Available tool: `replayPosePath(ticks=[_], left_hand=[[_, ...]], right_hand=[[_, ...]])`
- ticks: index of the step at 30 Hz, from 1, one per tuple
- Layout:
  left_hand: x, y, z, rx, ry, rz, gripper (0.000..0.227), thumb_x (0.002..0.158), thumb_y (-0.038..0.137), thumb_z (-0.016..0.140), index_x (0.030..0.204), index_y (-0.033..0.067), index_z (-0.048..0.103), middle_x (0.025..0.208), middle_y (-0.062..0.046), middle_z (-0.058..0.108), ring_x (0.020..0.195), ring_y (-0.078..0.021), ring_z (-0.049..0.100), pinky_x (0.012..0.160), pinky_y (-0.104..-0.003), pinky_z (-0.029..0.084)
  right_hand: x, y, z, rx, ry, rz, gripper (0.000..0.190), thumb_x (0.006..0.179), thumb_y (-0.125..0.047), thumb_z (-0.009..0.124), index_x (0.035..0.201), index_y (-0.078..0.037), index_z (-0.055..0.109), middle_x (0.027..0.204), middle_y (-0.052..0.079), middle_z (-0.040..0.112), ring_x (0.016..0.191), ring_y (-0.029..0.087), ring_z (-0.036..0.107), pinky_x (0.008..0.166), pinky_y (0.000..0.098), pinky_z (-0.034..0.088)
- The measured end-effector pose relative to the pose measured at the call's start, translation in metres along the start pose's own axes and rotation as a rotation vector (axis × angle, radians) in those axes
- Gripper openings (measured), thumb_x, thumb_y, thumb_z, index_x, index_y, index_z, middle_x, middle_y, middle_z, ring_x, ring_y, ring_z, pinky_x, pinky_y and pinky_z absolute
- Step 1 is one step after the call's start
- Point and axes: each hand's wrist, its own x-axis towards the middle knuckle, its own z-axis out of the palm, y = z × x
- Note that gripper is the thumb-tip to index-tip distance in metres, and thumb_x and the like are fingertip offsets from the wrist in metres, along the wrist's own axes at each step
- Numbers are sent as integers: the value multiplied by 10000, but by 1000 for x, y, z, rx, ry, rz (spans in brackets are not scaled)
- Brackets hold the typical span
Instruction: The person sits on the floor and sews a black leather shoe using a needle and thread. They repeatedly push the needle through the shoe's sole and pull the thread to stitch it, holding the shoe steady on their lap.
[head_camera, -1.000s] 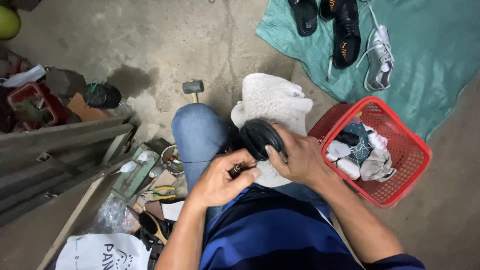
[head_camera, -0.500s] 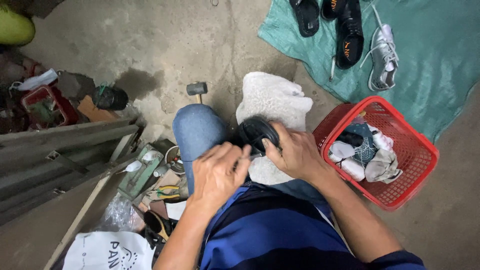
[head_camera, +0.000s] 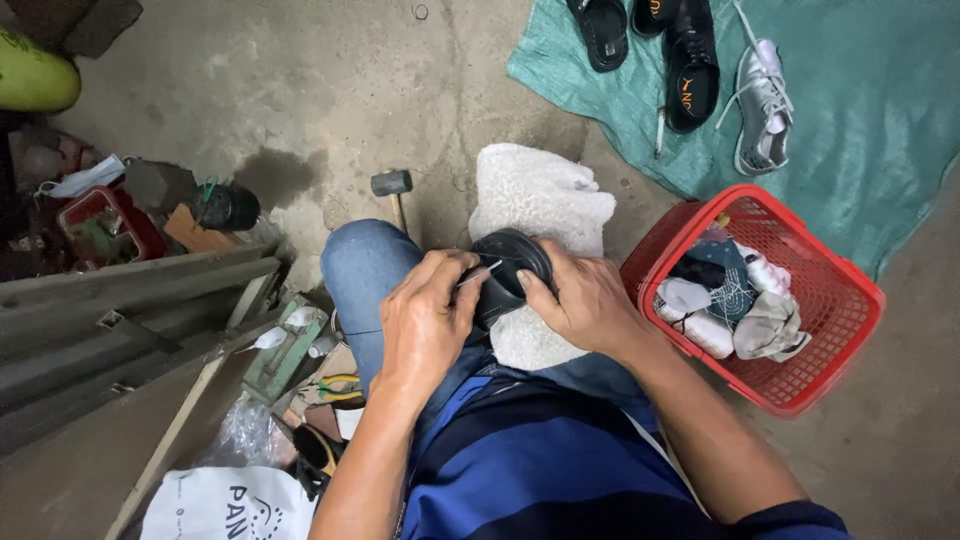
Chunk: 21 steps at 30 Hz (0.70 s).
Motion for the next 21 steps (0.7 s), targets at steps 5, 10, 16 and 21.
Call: replayPosePath(ticks=[5, 10, 16, 21], left_hand=[[-4, -6, 9, 124, 9, -25, 116, 964, 253, 722, 969, 152, 778, 874, -31, 743, 823, -288, 734, 664, -387, 583], [8, 9, 3, 144, 13, -34, 231, 1003, 297, 684, 1135, 122, 757, 1023, -70, 728, 898, -323, 735, 698, -414, 597], [10, 9, 7, -571, -171, -202, 515, 948, 204, 735, 1419, 57, 588, 971, -117, 669, 722, -279, 644, 582, -397, 547], [-2, -15, 6, -1147, -463, -292, 345, 855, 91, 797, 1164, -39, 716, 805, -107, 764, 524, -47, 600, 447, -181, 488]], right_hand=[[-1, 4, 0, 55, 12, -3, 246, 1000, -234, 578, 1085, -7, 618, 530, 185, 589, 482, 345, 633, 449, 404, 455], [-1, 4, 0, 41, 17, -5, 256, 1006, -253, 567, 1095, -20, 623, 542, 179, 598, 489, 344, 639, 451, 409, 460], [-2, 5, 0, 28, 3, -2, 269, 1022, -290, 544, 1060, -31, 608, 536, 186, 589, 505, 366, 648, 463, 434, 481], [-1, 5, -1, -9, 8, -9, 284, 1023, -317, 543, 1079, -44, 596, 535, 183, 593, 519, 381, 657, 470, 447, 488]])
